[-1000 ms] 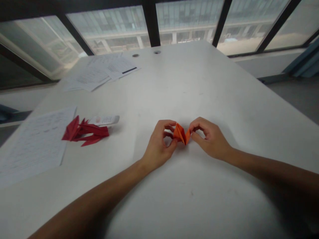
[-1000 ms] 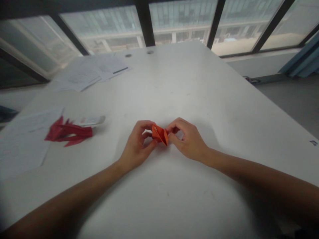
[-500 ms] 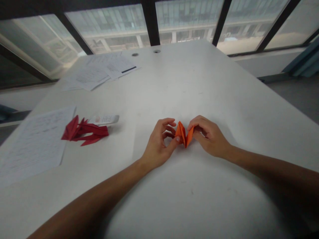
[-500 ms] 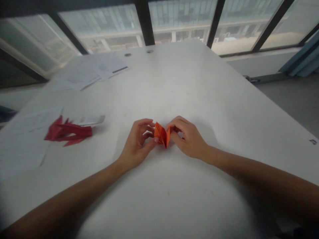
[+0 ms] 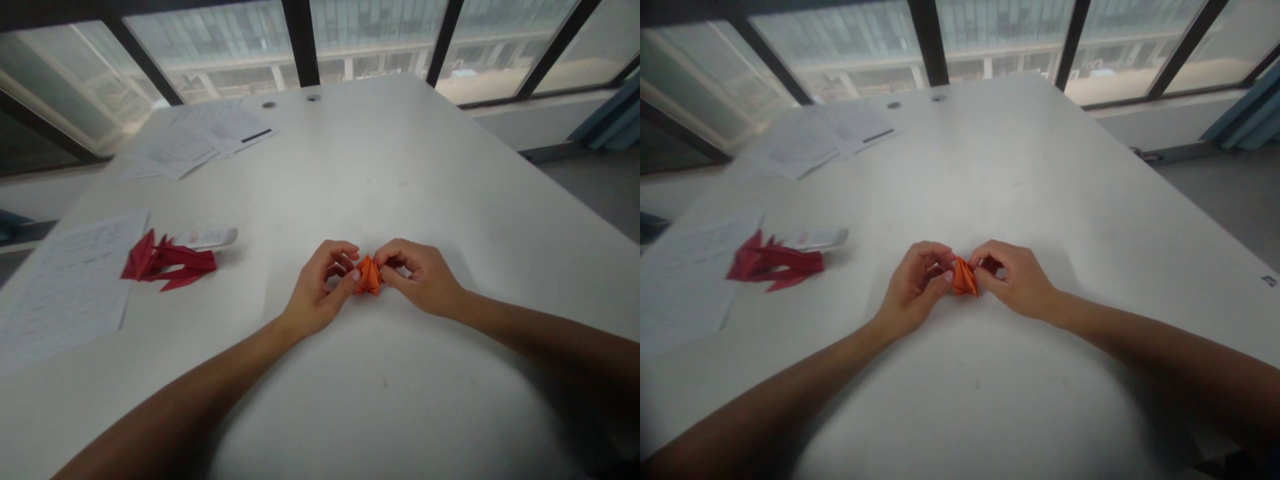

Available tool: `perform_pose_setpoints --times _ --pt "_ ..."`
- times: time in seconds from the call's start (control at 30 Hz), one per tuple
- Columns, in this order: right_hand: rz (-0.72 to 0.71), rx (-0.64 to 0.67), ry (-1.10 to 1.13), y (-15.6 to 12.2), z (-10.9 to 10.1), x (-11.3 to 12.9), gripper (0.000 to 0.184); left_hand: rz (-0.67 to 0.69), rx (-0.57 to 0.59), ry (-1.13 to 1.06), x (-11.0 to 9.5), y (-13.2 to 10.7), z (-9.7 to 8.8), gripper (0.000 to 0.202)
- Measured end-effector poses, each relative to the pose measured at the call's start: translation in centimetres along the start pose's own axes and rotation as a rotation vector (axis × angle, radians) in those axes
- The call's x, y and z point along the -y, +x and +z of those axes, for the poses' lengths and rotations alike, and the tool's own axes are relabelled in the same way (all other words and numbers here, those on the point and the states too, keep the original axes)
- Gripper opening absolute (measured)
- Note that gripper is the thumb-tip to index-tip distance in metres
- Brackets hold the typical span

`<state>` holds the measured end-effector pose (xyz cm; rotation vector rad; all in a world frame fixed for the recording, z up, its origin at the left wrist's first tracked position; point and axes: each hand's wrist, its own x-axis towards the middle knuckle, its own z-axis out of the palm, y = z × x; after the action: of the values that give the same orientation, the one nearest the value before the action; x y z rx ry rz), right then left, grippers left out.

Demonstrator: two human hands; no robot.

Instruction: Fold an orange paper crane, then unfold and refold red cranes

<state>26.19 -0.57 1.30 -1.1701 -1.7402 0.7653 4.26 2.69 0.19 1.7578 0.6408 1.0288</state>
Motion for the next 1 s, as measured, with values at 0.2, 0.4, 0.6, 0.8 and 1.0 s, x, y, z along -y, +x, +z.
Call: perform_pose_setpoints --times 0.2,0.4,0.6,0.8,1.0 --pt "-0.078 0.061 0.106 -0.28 0.21 -0.04 0.028 0.095 0.03 0.025 0.04 -0.1 0.04 0.042" --pt "0.006 0.035 0.359 -0.63 0.62 -0.74 0.021 0.089 -0.017 0.068 0.17 -0.22 0.21 0.045" --pt "0.104 0.056 0.393 -0.51 0.5 -0.21 0.034 0.115 0.018 0.041 -0.26 -0.1 0.22 0.044" --pt "0.122 0.157 0.406 -0.53 0.35 -0.13 0.006 0.13 0.045 0.094 -0.23 0.0 0.29 0.053" --pt "0.082 0.189 0.389 -0.46 -0.04 -0.07 0.009 0.17 0.077 0.15 -0.18 -0.04 -0.01 0.054"
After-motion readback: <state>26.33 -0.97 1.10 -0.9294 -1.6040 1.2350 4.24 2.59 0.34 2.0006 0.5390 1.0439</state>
